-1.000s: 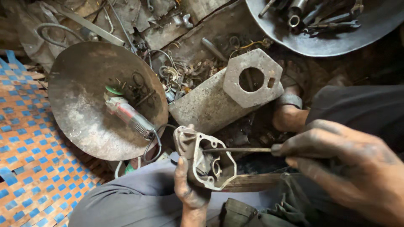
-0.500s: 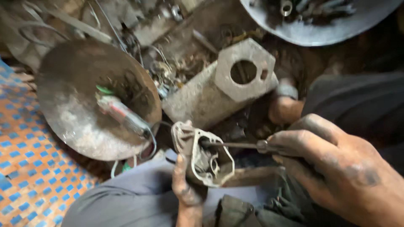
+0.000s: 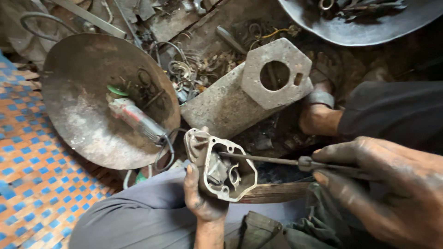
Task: The person sits on the floor holding an engine crankcase cover on their lap and repeatedly files the inner machined surface and edges with a long file, repositioning the cover between strokes. A rotary tool rests in a metal basin nearby but is not used.
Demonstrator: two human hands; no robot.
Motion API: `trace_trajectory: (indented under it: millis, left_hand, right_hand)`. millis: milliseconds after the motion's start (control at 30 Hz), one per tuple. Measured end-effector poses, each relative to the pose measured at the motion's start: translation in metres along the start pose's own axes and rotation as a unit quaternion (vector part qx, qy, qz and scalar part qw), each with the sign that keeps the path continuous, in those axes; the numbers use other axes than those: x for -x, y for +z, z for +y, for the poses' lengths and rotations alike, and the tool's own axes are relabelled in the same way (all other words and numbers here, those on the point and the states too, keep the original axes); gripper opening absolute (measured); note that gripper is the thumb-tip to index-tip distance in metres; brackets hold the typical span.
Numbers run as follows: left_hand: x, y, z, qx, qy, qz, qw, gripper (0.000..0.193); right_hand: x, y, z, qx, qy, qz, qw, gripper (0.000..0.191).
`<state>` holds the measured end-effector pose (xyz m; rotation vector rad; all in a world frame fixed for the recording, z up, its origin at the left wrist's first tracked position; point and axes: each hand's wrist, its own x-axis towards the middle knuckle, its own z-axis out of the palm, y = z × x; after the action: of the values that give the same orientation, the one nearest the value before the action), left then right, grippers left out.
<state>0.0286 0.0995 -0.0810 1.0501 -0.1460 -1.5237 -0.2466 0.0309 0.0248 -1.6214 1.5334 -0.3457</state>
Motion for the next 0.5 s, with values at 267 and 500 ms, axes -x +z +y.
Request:
trace_trajectory:
  millis: [267, 500]
  left_hand:
    - [-0.003, 0.000, -0.003, 0.010, -0.016, 0.052, 0.998, 0.076]
    - [-0.003, 0.012, 0.003, 0.013, 0.004, 0.006, 1.000, 0.077]
  right_hand:
    - [0.001, -0.001, 0.002, -0.035, -0.034, -0.005, 0.999, 0.028]
    - [0.001, -0.002, 0.005, -0.017, -0.010, -0.028, 0.999, 0.029]
